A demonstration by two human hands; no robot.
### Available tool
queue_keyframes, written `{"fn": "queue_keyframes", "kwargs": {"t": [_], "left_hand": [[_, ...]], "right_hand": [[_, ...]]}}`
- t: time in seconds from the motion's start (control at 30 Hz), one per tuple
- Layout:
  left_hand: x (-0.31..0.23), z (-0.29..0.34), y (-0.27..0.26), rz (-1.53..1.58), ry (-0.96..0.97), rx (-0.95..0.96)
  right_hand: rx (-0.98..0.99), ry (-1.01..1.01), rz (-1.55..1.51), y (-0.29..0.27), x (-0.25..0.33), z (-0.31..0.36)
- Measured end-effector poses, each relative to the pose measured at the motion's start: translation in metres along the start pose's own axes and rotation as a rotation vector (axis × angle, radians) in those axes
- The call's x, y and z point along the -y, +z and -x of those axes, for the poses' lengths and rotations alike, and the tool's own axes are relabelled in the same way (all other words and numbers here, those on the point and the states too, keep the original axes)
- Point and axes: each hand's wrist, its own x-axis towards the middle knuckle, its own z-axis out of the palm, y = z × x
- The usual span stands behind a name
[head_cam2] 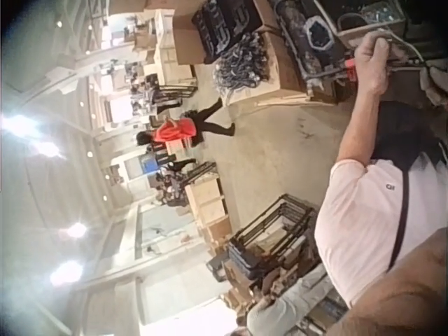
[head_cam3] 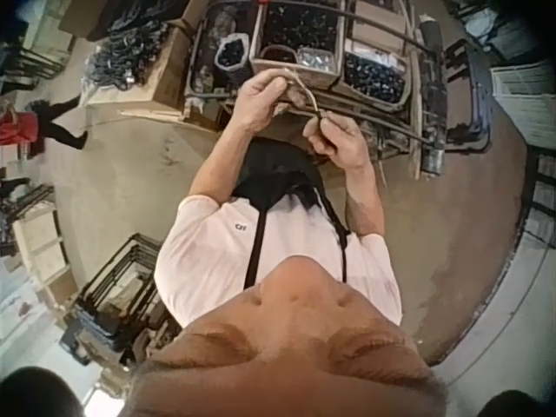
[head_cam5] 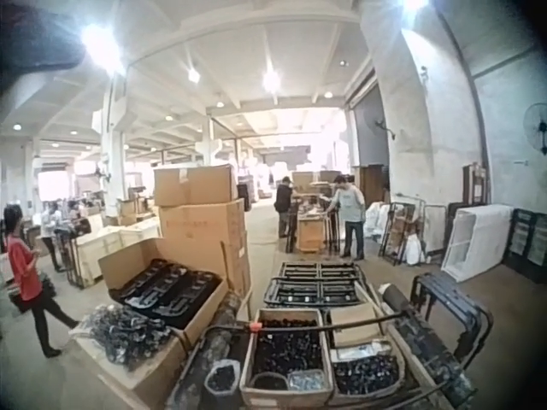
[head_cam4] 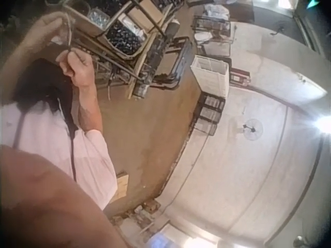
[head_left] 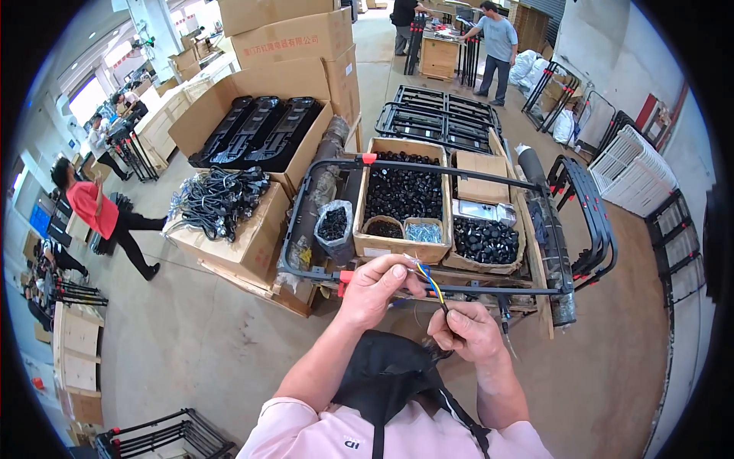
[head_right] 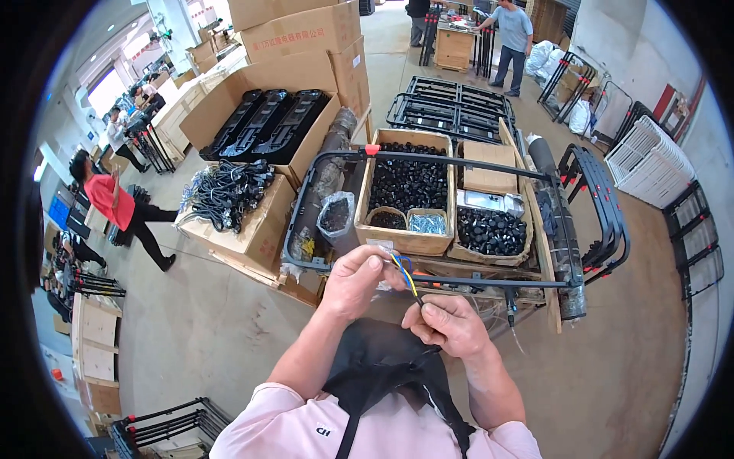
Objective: Assembling the components of industrial leaf blowers or similar equipment on a factory floor.
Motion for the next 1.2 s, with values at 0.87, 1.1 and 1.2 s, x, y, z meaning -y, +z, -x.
{"fn": "queue_keyframes", "kwargs": {"t": [0.87,1.1,1.2], "left_hand": [[0.04,0.062,-0.028,0.193,-0.111,-0.458],[0.032,0.068,-0.065,0.319,-0.123,-0.525],[0.017,0.075,-0.085,0.445,-0.183,-0.486]], "right_hand": [[-0.018,0.181,0.347,0.0,-0.092,-0.024],[0.039,0.311,0.323,0.023,-0.109,-0.06],[0.073,0.376,0.215,0.035,-0.12,-0.081]]}}
